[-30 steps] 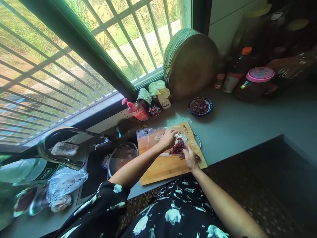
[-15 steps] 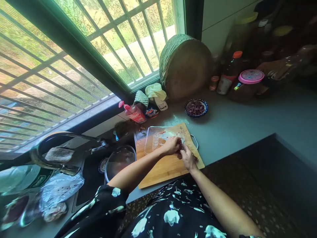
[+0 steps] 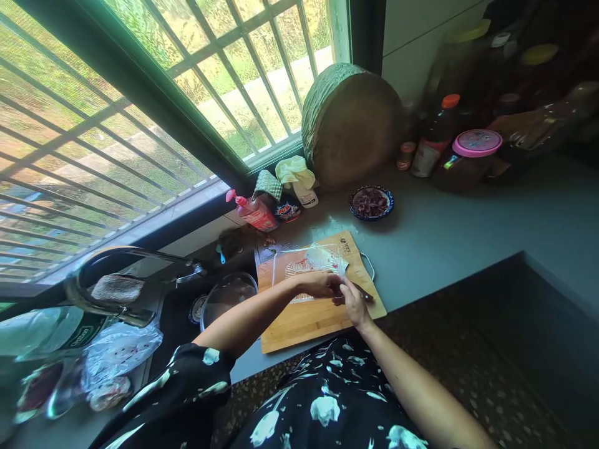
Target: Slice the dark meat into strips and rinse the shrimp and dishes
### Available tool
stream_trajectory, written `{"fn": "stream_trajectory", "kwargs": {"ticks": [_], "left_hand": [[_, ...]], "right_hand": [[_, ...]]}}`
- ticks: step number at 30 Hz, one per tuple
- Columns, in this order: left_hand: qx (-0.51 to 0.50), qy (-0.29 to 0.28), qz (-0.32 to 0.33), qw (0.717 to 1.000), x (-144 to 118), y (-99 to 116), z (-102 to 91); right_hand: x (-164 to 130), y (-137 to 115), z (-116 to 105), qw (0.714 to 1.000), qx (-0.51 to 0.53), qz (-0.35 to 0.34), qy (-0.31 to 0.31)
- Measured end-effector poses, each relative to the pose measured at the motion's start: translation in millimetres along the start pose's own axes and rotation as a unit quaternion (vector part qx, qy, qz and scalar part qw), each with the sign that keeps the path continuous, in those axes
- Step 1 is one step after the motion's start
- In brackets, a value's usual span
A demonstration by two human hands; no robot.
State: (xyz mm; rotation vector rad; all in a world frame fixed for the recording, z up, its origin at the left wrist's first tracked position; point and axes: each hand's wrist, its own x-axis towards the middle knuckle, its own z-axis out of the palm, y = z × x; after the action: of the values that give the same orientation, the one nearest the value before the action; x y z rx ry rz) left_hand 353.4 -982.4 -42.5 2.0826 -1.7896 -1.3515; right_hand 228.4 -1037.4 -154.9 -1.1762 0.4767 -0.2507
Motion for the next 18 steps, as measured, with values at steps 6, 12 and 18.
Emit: {"fn": "stream_trajectory", "kwargs": {"ticks": [6,12,18], "left_hand": [[-0.141,-0.058,-0.052,0.987,-1.8,3.4,3.2],[-0.248,-0.086,-0.023,0.965,1.6,-10.6,9.8],[-0.322,-0.111,-0.043,0.939,3.7,-20.6,13.8]], "right_hand": [[2.8,8.9,-0.9,0.995,-0.076,-0.034,0.059],[1.3,10.9,-0.9,0.987,-0.115,-0.075,0.083],[0.8,12.5,-0.6,0.988,-0.118,-0.067,0.071]]}}
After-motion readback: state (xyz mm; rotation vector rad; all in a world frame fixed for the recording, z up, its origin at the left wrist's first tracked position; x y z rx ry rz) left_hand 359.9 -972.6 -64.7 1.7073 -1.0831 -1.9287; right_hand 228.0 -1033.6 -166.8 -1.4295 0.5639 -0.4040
